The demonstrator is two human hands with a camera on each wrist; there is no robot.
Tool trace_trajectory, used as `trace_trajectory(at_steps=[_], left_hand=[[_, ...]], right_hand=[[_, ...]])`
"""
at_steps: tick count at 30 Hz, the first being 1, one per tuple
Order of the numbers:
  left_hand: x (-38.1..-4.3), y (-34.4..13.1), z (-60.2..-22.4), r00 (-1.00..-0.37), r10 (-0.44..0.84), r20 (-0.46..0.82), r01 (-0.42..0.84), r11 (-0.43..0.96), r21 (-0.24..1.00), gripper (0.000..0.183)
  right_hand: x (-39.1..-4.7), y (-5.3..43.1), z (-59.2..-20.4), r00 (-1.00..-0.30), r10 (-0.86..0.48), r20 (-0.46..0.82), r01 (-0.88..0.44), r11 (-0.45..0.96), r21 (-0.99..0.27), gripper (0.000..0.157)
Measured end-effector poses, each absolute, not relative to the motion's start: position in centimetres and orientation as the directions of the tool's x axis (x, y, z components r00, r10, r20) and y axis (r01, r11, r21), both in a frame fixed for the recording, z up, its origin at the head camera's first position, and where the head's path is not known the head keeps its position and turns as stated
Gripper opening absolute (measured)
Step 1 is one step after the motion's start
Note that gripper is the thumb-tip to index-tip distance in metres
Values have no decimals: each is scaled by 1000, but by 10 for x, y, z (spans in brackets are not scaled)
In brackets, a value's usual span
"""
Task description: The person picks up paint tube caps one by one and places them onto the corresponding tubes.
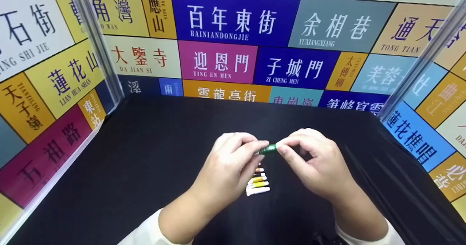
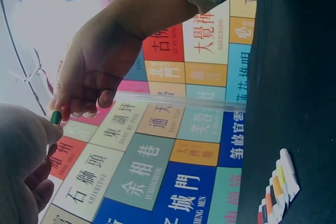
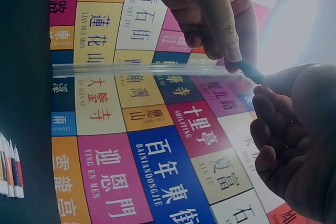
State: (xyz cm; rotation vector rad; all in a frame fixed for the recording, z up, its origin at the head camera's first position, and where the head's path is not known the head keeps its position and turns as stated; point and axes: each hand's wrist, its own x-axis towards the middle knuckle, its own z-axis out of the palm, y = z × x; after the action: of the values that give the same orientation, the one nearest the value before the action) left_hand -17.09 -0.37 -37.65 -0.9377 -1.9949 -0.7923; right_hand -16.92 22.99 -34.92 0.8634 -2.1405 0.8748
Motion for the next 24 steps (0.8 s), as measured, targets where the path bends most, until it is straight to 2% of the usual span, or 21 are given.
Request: trace_trajectory(at_steps=[7, 17, 24], left_hand=[[-185, -5, -382, -460, 331, 824, 790, 576, 210, 26], [-212, -5, -399, -514, 327, 793, 766, 591, 253, 23], [-231, -3, -417, -546, 319, 775, 753, 593, 286, 18]], right_hand=[[-182, 231, -356, -616, -283, 735, -727, 565, -391, 9], [-209, 237, -373, -785, -233, 573, -568, 640, -517, 4], [-224, 240, -382, -840, -212, 500, -498, 668, -553, 4]])
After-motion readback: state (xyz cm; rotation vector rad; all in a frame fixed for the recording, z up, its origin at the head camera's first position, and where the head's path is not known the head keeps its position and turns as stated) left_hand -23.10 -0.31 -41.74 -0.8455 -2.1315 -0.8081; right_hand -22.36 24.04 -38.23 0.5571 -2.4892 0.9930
